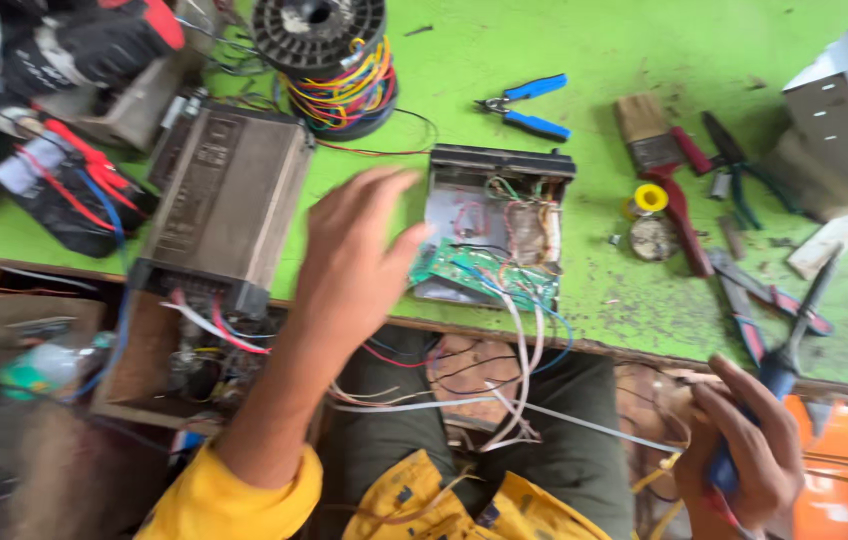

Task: The person strips and twists white wires, then uses a soldering iron to attach them to a green circuit board inside a small metal enclosure. They repeatedly heat and apply solder to multiple connection points while holding the board steady.

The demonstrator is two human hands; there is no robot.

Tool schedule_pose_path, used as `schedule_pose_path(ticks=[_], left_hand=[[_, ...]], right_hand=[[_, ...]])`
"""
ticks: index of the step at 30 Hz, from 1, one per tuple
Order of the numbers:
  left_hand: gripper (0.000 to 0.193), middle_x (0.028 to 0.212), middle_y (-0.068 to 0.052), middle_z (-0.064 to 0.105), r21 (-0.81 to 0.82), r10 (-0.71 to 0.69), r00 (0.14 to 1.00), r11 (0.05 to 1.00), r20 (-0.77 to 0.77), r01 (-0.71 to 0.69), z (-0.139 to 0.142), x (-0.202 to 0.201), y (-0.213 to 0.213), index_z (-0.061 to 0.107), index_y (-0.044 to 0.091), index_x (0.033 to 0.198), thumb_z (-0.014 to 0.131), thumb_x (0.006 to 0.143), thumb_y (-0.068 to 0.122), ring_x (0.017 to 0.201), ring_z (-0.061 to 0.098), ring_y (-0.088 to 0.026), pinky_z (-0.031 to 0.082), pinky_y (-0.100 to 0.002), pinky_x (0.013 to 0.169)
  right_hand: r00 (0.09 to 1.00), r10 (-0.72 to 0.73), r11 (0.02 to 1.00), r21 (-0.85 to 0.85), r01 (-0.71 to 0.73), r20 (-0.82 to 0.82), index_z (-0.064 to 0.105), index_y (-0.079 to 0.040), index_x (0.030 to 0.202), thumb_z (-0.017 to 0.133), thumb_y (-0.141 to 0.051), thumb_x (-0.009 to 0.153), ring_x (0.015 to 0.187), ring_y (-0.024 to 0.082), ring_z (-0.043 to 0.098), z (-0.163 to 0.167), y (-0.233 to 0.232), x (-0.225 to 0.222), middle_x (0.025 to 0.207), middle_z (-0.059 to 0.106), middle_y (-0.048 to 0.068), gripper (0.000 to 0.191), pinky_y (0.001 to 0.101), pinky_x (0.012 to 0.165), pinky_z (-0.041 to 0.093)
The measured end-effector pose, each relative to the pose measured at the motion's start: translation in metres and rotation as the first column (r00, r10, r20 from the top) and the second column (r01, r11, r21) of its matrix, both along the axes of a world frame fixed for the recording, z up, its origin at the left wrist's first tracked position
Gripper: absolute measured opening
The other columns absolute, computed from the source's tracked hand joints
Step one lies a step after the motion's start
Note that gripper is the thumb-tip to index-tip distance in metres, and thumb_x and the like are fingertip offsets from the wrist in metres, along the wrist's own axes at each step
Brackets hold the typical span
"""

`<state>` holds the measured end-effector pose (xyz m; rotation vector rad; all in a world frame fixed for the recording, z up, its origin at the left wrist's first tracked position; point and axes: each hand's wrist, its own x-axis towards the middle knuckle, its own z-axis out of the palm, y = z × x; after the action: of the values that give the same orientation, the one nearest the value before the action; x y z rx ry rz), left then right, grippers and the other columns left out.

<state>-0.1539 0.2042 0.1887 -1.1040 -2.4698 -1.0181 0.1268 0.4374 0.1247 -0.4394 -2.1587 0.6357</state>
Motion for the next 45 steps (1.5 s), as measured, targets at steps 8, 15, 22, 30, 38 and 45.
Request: schedule_pose_path(ticks=[8, 15, 22, 30, 38, 45], left_hand=[[0.080, 0.131, -0.024, 0.059, -0.357, 0.046, 0.999, 0.933, 0.021, -0.036, -0.043, 0.021, -0.054, 0.052, 0.002, 0.143, 0.080, 0.076, 0.035, 0.117, 0.056, -0.040, 0.043, -0.053, 0.097], [0.060, 0.118, -0.017, 0.068, -0.121, 0.196, 0.951, 0.978, 0.238, -0.171, -0.014, 0.052, -0.099, 0.054, 0.003, 0.141, 0.075, 0.091, 0.028, 0.105, 0.066, -0.032, 0.052, -0.043, 0.091], [0.054, 0.126, -0.014, 0.066, -0.299, 0.344, 0.571, 0.938, 0.745, -0.175, -0.072, 0.096, -0.313, 0.056, 0.008, 0.138, 0.064, 0.091, 0.034, 0.122, 0.065, -0.025, 0.045, -0.039, 0.102], [0.043, 0.107, -0.011, 0.064, -0.713, 0.773, -0.055, 0.551, 0.632, -0.434, -0.231, 0.160, -0.373, 0.059, 0.007, 0.119, 0.062, 0.093, 0.041, 0.102, 0.062, -0.023, 0.044, -0.038, 0.086], [0.043, 0.087, -0.009, 0.062, -0.692, 0.665, -0.236, 0.593, 0.709, -0.412, -0.209, 0.147, -0.337, 0.063, 0.006, 0.100, 0.060, 0.094, 0.048, 0.082, 0.059, -0.021, 0.043, -0.036, 0.070], [0.051, 0.069, -0.006, 0.061, -0.638, 0.575, -0.278, 0.701, 0.770, -0.317, -0.249, 0.154, -0.348, 0.066, 0.004, 0.083, 0.057, 0.096, 0.054, 0.064, 0.057, -0.019, 0.042, -0.035, 0.056]], right_hand=[[0.944, 0.212, 0.963, 0.110, -0.246, 0.254, 0.067, -0.007, 0.125, 0.091, -0.026, 0.071, 0.126, 0.041, 0.054, -0.004, -0.029, -0.106, 0.135, 0.057, 0.020, 0.063, 0.0504, 0.106, 0.047], [0.952, 0.200, 0.964, 0.126, -0.234, 0.231, 0.068, -0.011, 0.127, 0.091, -0.026, 0.071, 0.130, 0.040, 0.052, -0.016, -0.025, -0.117, 0.137, 0.056, 0.018, 0.062, 0.0521, 0.111, 0.043], [0.961, 0.206, 0.970, 0.095, -0.226, 0.185, 0.068, -0.008, 0.122, 0.088, -0.023, 0.073, 0.133, 0.039, 0.052, -0.026, -0.026, -0.114, 0.140, 0.056, 0.019, 0.055, 0.0516, 0.114, 0.042], [0.960, 0.209, 0.966, 0.111, -0.232, 0.187, 0.068, -0.007, 0.122, 0.086, -0.022, 0.077, 0.130, 0.039, 0.053, -0.023, -0.031, -0.114, 0.137, 0.058, 0.019, 0.051, 0.0512, 0.113, 0.042], [0.959, 0.165, 0.971, 0.131, -0.198, 0.229, 0.068, -0.006, 0.125, 0.088, -0.027, 0.073, 0.123, 0.041, 0.054, -0.012, -0.037, -0.116, 0.134, 0.058, 0.020, 0.060, 0.0520, 0.108, 0.044], [0.959, 0.158, 0.969, 0.152, -0.197, 0.235, 0.066, -0.007, 0.127, 0.089, -0.029, 0.073, 0.124, 0.042, 0.053, -0.008, -0.042, -0.119, 0.134, 0.057, 0.019, 0.063, 0.0519, 0.108, 0.045]])
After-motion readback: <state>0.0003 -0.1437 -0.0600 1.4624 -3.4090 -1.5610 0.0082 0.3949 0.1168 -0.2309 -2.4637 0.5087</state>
